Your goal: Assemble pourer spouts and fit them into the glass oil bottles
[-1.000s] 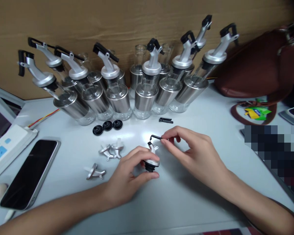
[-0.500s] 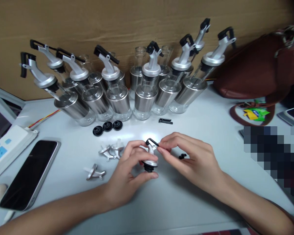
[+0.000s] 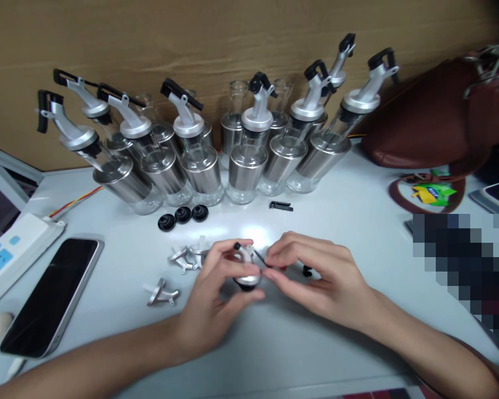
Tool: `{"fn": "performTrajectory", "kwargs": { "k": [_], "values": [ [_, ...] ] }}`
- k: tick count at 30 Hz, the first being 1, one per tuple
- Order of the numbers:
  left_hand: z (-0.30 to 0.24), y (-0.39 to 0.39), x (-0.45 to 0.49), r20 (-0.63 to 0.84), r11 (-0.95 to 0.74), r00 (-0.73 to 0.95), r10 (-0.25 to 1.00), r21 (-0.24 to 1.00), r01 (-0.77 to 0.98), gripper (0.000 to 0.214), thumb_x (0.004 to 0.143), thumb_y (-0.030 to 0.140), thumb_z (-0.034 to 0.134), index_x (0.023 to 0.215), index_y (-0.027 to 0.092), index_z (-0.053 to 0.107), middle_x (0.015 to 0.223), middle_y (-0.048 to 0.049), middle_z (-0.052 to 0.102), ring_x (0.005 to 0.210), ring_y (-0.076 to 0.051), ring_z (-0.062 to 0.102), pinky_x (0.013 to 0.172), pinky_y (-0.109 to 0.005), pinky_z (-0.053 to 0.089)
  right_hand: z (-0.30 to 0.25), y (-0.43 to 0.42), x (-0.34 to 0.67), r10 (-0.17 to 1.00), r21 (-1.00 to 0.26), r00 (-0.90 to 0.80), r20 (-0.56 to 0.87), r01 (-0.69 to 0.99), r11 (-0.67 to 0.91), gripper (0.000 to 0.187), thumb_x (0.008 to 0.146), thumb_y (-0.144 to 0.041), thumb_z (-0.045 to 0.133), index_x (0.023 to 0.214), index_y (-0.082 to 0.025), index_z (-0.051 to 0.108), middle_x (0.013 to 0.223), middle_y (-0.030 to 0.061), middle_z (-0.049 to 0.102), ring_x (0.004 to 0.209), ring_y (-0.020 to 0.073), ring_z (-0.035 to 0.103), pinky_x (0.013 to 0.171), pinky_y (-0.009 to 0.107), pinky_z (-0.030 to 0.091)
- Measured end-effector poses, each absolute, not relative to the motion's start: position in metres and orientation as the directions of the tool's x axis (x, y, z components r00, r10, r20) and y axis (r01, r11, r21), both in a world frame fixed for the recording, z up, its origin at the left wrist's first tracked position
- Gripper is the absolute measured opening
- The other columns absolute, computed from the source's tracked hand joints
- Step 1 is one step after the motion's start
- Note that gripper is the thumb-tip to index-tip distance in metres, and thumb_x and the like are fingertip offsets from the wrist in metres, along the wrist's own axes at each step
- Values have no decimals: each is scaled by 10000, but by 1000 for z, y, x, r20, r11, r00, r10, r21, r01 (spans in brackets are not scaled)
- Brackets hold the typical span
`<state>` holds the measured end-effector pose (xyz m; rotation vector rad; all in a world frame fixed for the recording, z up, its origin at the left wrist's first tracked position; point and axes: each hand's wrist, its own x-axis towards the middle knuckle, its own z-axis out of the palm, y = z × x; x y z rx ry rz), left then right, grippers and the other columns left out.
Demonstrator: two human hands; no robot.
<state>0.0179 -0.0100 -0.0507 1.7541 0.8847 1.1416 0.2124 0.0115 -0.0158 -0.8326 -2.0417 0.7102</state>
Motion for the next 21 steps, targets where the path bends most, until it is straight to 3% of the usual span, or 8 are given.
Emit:
{"fn": "performTrajectory", "kwargs": {
  "k": [4,10,18,21],
  "values": [
    [-55,-8,19,361,-397,287,887,914,79,193,884,242,657,1059,301,601,946,-7,553,1032,-187,597,847,-310,493,-14,8,210,735,-706,-497,462,296,644,126,871,-92,606,796,-179,553,741,32,644,681,143,606,616,266,500],
    [-47,-9,19,313,-363,314,896,925,114,259,822,314,716,1058,319,609,1344,-46,349,1193,-231,504,916,-355,504,-11,11,213,838,-693,-241,490,475,542,189,847,-63,603,752,-210,533,740,6,656,668,136,633,630,262,513],
    [-44,-8,17,309,-395,357,882,897,198,271,804,427,695,1049,327,638,1372,-45,363,1159,-239,508,1040,-438,425,-13,7,209,829,-722,-278,486,407,560,179,852,-55,613,769,-199,548,765,10,666,703,122,645,641,235,521],
    [-44,-7,16,308,-397,370,877,897,194,270,813,430,681,1059,329,632,1374,-47,363,1154,-233,509,1025,-421,437,-14,7,208,837,-734,-236,493,403,546,183,845,-51,621,769,-203,550,763,1,668,689,119,645,633,235,524]
  ]
}}
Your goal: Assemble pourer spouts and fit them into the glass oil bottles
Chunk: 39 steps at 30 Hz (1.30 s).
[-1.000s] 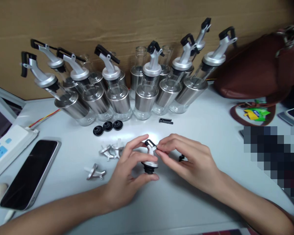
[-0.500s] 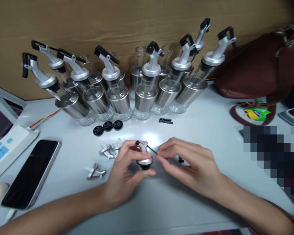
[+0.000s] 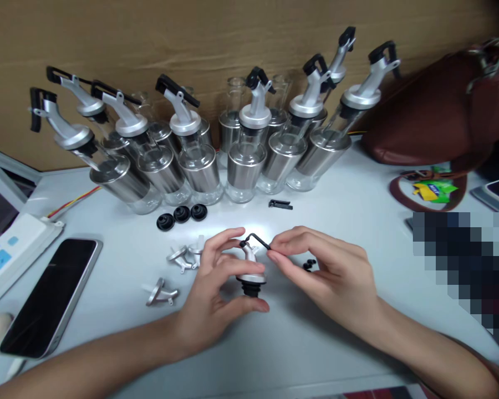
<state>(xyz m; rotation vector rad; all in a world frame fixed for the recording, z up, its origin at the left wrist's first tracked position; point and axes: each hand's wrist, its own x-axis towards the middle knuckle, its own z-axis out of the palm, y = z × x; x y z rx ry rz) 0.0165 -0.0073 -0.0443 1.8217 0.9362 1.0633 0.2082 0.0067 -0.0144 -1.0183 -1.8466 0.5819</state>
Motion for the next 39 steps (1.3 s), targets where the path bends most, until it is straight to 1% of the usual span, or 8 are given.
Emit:
{"fn": "performTrajectory", "kwargs": {
  "k": [4,12,17,21,24,27,36,39],
  "values": [
    [-44,-7,17,318,-404,379,869,898,174,282,811,423,683,1073,333,635,1355,-50,378,1151,-230,514,999,-393,464,-14,7,208,838,-740,-190,512,398,542,176,846,-59,624,784,-211,563,762,1,674,692,134,652,618,252,531],
    [-43,-7,17,318,-410,387,866,893,185,271,827,410,671,1083,330,630,1363,-53,382,1056,-207,555,985,-416,486,-14,10,210,814,-718,-308,493,384,580,154,860,-55,605,809,-197,578,800,26,690,742,138,669,654,251,538],
    [-42,-7,19,308,-375,367,878,919,126,269,826,367,691,1088,334,642,1333,-46,411,999,-179,574,926,-358,529,-14,10,210,823,-724,-305,480,393,567,145,865,-74,602,810,-206,579,788,20,687,711,141,660,631,258,528],
    [-44,-7,19,300,-352,341,891,931,98,295,798,367,722,1085,345,657,1218,-32,475,903,-149,599,883,-318,536,-14,9,210,841,-735,-312,442,411,539,130,871,-92,586,805,-203,568,772,11,677,697,136,647,629,254,512],
    [-46,-8,19,308,-361,319,896,925,119,293,783,384,736,1066,346,671,1126,-26,493,910,-164,603,888,-335,530,-12,9,209,868,-734,-323,376,468,492,38,882,-148,580,879,-185,591,786,24,670,707,149,642,630,261,510],
    [-47,-9,18,327,-395,339,882,906,154,295,796,421,712,1072,335,654,1106,-35,485,908,-179,600,878,-357,535,-12,10,208,868,-730,-361,341,480,487,66,909,-183,553,926,-169,615,799,37,674,708,153,638,616,254,504],
    [-44,-11,17,351,-427,377,857,894,137,314,831,443,661,1119,335,593,1092,-50,465,1030,-218,554,865,-349,535,-14,11,210,813,-665,-441,380,480,572,146,945,-177,498,876,-169,627,750,44,669,659,159,603,603,264,478],
    [-45,-11,16,347,-421,375,859,897,136,309,845,431,651,1128,336,569,1071,-44,452,1057,-222,524,901,-357,515,-12,11,211,764,-614,-479,431,465,638,189,963,-278,501,932,-135,621,757,67,670,650,164,604,589,271,488]
  ]
}}
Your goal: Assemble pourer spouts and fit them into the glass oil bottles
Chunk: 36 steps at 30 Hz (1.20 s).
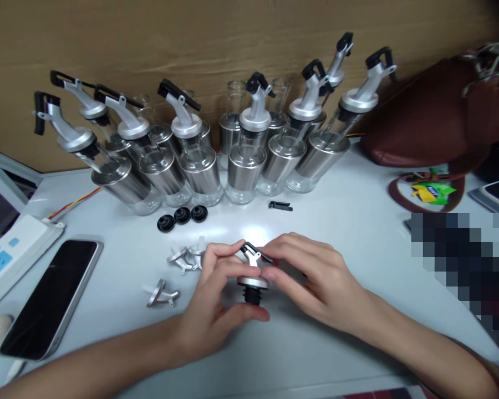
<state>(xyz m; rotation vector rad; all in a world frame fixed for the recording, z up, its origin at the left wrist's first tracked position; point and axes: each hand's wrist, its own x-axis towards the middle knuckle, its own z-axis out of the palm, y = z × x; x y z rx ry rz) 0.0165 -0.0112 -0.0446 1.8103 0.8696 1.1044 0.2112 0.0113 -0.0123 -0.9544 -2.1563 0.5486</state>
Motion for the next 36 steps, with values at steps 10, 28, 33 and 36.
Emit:
{"fn": "performTrajectory", "kwargs": {
  "k": [10,28,33,36],
  "values": [
    [-50,-13,17,325,-399,358,875,904,155,289,841,392,674,1099,320,563,1134,-33,374,885,-149,556,832,-320,545,-14,5,205,814,-791,-475,333,329,516,285,961,-402,524,1057,-141,587,650,-5,712,483,96,616,484,175,475],
    [-52,-12,17,352,-424,374,858,897,128,297,869,340,658,1150,338,562,1249,-30,405,1018,-159,558,906,-298,485,-11,10,202,926,-987,-343,-158,85,-137,76,828,-253,627,856,-183,639,695,-1,667,580,114,627,559,213,523],
    [-47,-10,18,393,-469,399,829,876,112,261,911,254,613,1162,299,556,1378,-48,350,855,-99,572,864,-270,503,-11,11,202,949,-988,-278,-149,3,-154,191,797,-224,653,984,-187,667,691,-6,671,562,112,626,581,229,548],
    [-45,-10,19,390,-473,425,817,874,107,254,912,260,609,1160,287,562,1411,-61,328,835,-98,568,817,-260,521,-9,11,203,965,-994,-240,-108,32,-104,186,795,-219,641,968,-192,705,689,-1,679,563,114,626,559,225,542]
  ]
}}
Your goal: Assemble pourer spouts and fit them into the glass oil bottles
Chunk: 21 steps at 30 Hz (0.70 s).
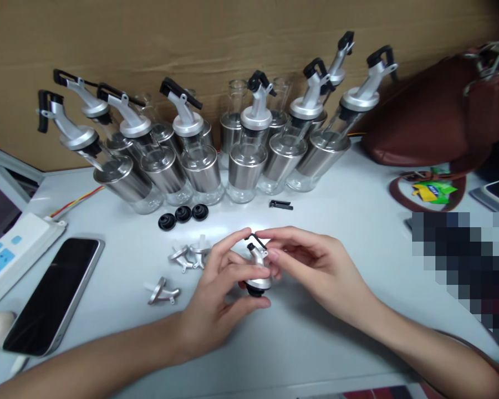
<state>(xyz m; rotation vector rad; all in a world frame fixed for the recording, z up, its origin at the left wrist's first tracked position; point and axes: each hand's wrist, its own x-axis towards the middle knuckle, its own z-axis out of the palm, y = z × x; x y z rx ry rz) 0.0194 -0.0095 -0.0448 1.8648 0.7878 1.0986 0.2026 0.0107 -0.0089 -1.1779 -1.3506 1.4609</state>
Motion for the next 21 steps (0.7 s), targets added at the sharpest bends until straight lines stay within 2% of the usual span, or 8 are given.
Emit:
{"fn": "performTrajectory", "kwargs": {
  "k": [4,12,18,21],
  "values": [
    [-44,-10,19,364,-440,429,827,893,91,262,904,258,621,1157,294,566,1402,-52,334,849,-96,561,786,-231,529,-7,10,203,973,-997,-219,-76,41,-69,192,803,-218,622,963,-201,727,673,-2,686,571,120,634,563,230,545],
    [-48,-9,17,330,-404,404,853,908,112,253,898,264,634,1141,298,575,1357,-35,383,876,-101,564,902,-268,488,-4,10,202,980,-997,-197,-8,75,7,147,778,-178,638,864,-205,754,726,15,722,594,126,643,564,235,544],
    [-46,-10,18,341,-410,415,844,908,88,267,884,284,647,1144,299,585,1395,-52,364,843,-106,572,821,-270,531,-5,9,202,989,-998,-147,-14,62,-5,157,799,-191,624,883,-217,754,643,-14,674,527,106,618,546,220,554],
    [-46,-10,18,346,-413,410,844,907,85,264,884,285,648,1140,300,586,1403,-51,370,843,-102,571,826,-263,529,-6,9,202,982,-999,-186,-13,44,-5,158,794,-182,632,885,-219,755,663,-11,685,546,109,633,539,215,558]
  ]
}}
